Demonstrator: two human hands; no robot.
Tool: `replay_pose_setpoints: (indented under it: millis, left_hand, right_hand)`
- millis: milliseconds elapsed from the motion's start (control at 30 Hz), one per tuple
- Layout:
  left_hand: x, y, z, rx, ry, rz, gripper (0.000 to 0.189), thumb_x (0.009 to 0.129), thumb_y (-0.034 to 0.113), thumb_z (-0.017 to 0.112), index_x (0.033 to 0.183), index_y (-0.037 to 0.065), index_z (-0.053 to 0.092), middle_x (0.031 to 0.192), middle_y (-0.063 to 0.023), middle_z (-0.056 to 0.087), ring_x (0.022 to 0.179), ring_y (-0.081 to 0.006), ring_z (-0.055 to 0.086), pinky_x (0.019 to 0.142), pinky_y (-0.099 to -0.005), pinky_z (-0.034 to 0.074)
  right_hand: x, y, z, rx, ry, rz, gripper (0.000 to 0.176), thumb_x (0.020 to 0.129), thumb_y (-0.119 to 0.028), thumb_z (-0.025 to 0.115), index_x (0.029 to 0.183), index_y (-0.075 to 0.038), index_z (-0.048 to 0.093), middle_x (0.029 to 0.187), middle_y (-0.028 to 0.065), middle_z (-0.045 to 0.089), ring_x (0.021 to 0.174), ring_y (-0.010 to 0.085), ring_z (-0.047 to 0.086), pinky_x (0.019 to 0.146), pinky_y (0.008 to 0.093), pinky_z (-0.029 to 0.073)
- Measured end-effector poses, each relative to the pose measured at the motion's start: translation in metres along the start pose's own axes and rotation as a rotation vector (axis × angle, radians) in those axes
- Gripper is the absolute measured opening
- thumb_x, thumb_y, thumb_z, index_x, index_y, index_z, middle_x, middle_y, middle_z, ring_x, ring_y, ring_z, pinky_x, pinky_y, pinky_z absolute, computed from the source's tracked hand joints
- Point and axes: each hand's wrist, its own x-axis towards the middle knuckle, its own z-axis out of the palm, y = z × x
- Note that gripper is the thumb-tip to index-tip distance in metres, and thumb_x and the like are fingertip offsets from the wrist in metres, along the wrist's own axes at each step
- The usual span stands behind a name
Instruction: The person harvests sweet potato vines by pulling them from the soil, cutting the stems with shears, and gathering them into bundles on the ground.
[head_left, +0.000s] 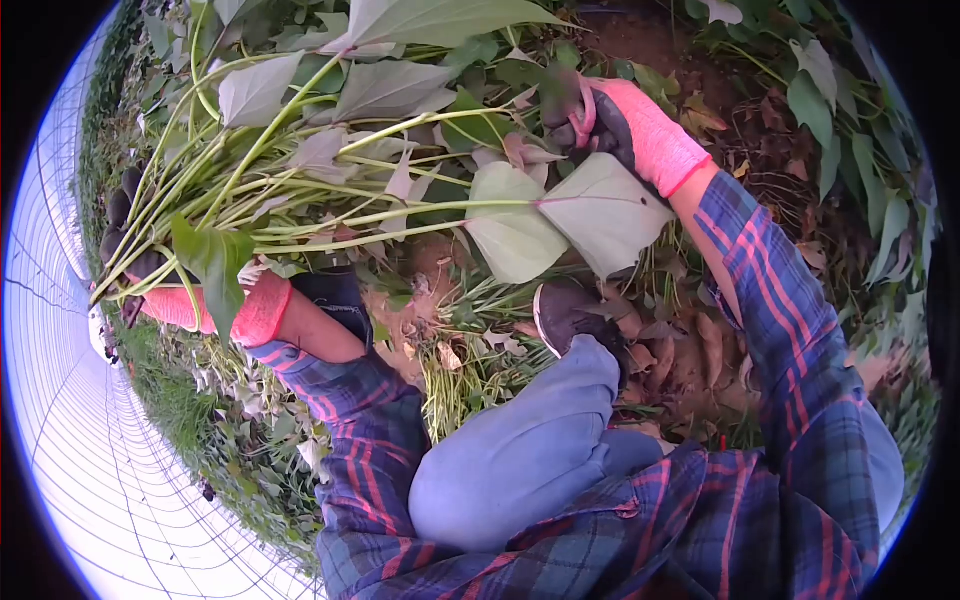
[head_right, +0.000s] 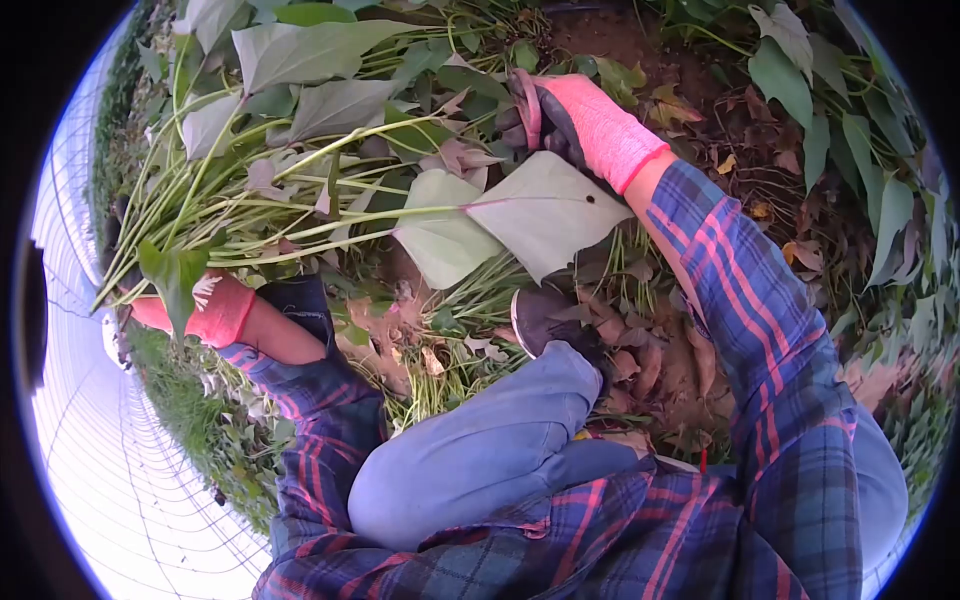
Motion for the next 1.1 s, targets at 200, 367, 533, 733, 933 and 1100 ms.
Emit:
replay_pose_setpoints:
  millis: [200,367,533,733,933,1100]
  left_hand:
    - [-0.009,0.011,0.064,0.175,-0.161,-0.036,0.022,0.087,0.018,0.06,0.098,-0.001,0.058,0.088,-0.0128,0.066,0.075,-0.0175,0.065,0.062,-0.0253,0.053]
    - [-0.036,-0.07,0.143,0.881,-0.87,0.3,0.035,0.078,0.022,0.061,0.109,0.005,0.059,0.103,-0.017,0.061,0.091,-0.0352,0.06,0.082,-0.0419,0.047]
    - [-0.039,-0.163,0.209,1.029,-1.131,0.136,0.031,0.083,0.022,0.053,0.112,0.011,0.058,0.103,-0.0154,0.062,0.094,-0.034,0.06,0.079,-0.042,0.049]
    - [-0.03,-0.172,0.236,1.282,-1.231,0.142,0.034,0.085,0.017,0.045,0.118,0.017,0.054,0.118,-0.0144,0.055,0.103,-0.0303,0.059,0.084,-0.0429,0.049]
    - [-0.024,-0.144,0.235,1.283,-1.475,-0.055,0.032,0.084,0.015,0.045,0.114,0.008,0.054,0.103,-0.0161,0.063,0.094,-0.0302,0.063,0.083,-0.0429,0.049]
    - [-0.032,-0.154,0.223,1.217,-1.209,0.021,0.024,0.082,0.017,0.049,0.099,0.007,0.063,0.09,-0.0121,0.066,0.09,-0.0275,0.064,0.078,-0.0384,0.05]
  right_hand:
    - [0.039,0.001,-0.009,0.27,-0.146,-0.126,0.029,0.093,-0.035,0.045,0.084,-0.009,0.055,0.082,0.0053,0.062,0.052,0.0096,0.052,0.034,0.0232,0.033]
    - [0.027,0.003,-0.005,0.535,-0.338,-0.072,0.022,0.092,-0.028,0.044,0.084,-0.01,0.053,0.073,0.0042,0.057,0.052,0.014,0.052,0.034,0.02,0.03]
    - [0.023,-0.006,-0.007,0.586,-0.373,-0.007,0.02,0.091,-0.025,0.044,0.088,-0.009,0.056,0.07,0.0067,0.057,0.053,0.0176,0.052,0.038,0.0221,0.036]
    - [0.031,-0.01,-0.005,0.565,-0.319,0.021,0.019,0.091,-0.026,0.045,0.083,-0.011,0.054,0.071,0.0075,0.058,0.052,0.0172,0.051,0.039,0.0231,0.036]
    - [0.025,-0.014,0.006,0.447,-0.144,0.037,0.023,0.093,-0.027,0.043,0.079,-0.012,0.052,0.069,0.0048,0.055,0.05,0.0155,0.049,0.04,0.023,0.037]
    - [0.019,-0.007,0.01,0.232,-0.09,-0.063,0.02,0.096,-0.026,0.042,0.082,-0.013,0.048,0.065,-0.0014,0.044,0.047,0.0101,0.044,0.04,0.0221,0.036]
